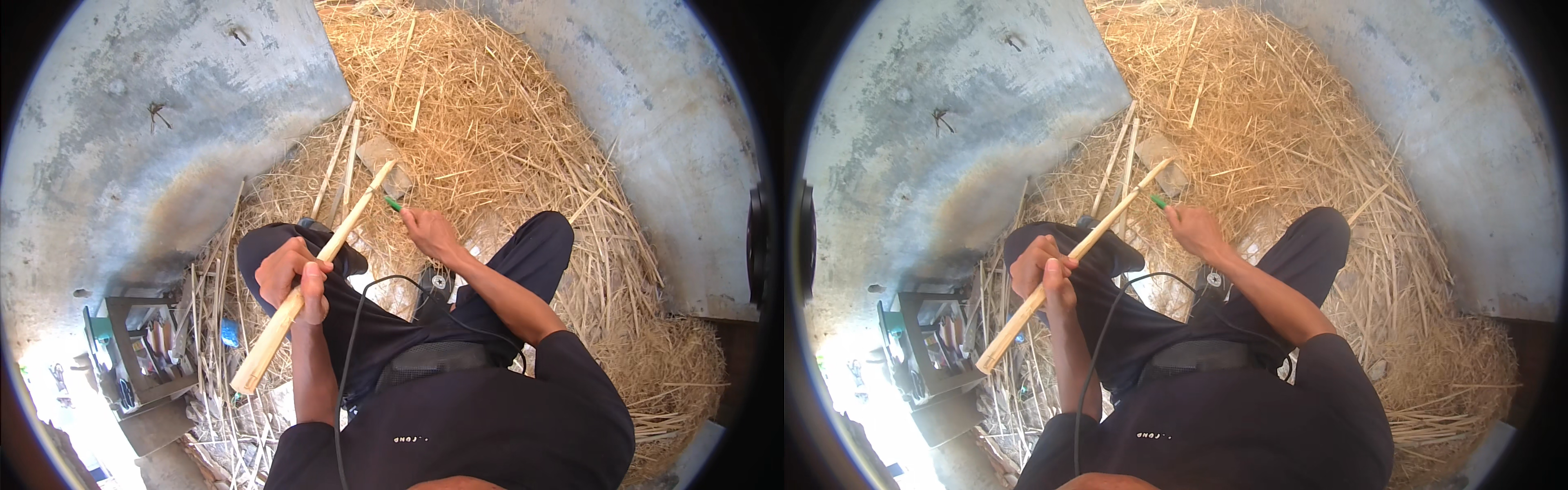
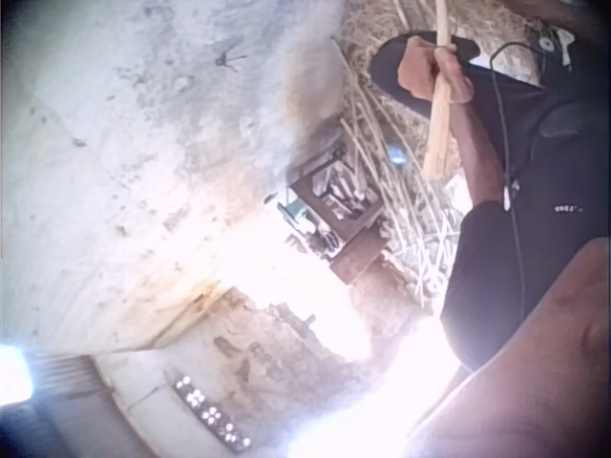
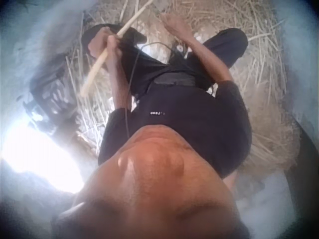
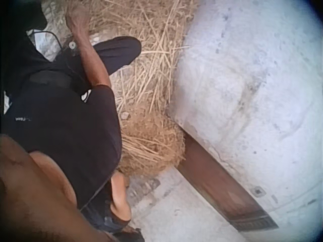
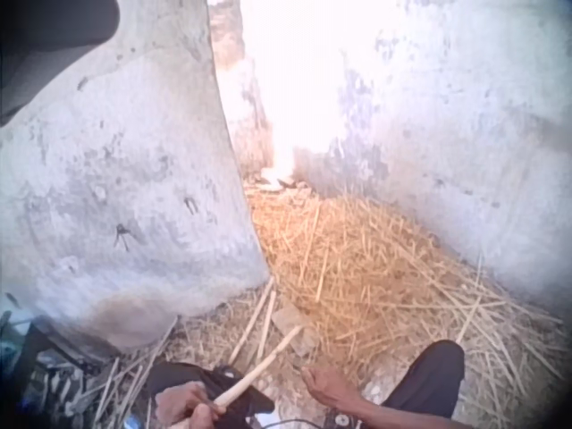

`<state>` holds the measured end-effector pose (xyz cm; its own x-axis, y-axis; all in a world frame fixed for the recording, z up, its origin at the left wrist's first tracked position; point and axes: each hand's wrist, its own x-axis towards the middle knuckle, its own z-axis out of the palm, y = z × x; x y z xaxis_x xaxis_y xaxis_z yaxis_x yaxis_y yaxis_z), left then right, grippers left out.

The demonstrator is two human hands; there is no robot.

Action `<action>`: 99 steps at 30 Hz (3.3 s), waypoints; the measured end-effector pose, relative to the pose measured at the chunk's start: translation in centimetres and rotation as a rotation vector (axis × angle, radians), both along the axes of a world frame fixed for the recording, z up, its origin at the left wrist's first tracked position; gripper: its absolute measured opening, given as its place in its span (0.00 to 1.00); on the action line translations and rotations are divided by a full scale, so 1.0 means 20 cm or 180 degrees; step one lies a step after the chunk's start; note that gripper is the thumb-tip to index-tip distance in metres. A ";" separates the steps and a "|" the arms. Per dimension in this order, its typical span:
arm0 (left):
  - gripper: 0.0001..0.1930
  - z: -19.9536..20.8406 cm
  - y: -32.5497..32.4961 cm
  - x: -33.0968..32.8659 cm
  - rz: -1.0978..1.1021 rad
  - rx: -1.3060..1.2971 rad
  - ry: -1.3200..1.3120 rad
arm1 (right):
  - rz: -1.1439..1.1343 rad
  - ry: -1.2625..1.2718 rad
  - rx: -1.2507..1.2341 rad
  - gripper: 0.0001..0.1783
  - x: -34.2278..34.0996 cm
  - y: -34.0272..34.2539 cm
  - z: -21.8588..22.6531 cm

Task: The person uses a small hand tool to shave down the edges of a piece of bamboo while sitting on a floor covered in straw.

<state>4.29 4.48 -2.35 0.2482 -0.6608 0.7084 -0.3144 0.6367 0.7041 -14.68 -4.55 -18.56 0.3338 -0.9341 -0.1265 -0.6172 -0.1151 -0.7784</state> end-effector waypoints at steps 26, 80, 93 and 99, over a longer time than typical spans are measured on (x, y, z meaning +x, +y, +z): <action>0.19 0.04 -0.02 -0.05 0.1284 0.0470 -0.0013 | 0.0614 -0.1337 -0.0765 0.14 0.10 0.22 0.20; 0.12 0.04 -0.02 -0.03 0.1314 0.0562 0.0191 | 0.0624 -0.0718 -0.0309 0.18 0.10 0.21 0.44; 0.11 0.01 0.00 -0.03 0.1142 0.0350 0.0109 | 0.0605 -0.0643 -0.0298 0.15 0.12 0.24 0.33; 0.11 0.02 0.01 -0.03 0.1117 0.0464 0.0137 | 0.0843 -0.0934 -0.0928 0.16 0.14 0.24 0.48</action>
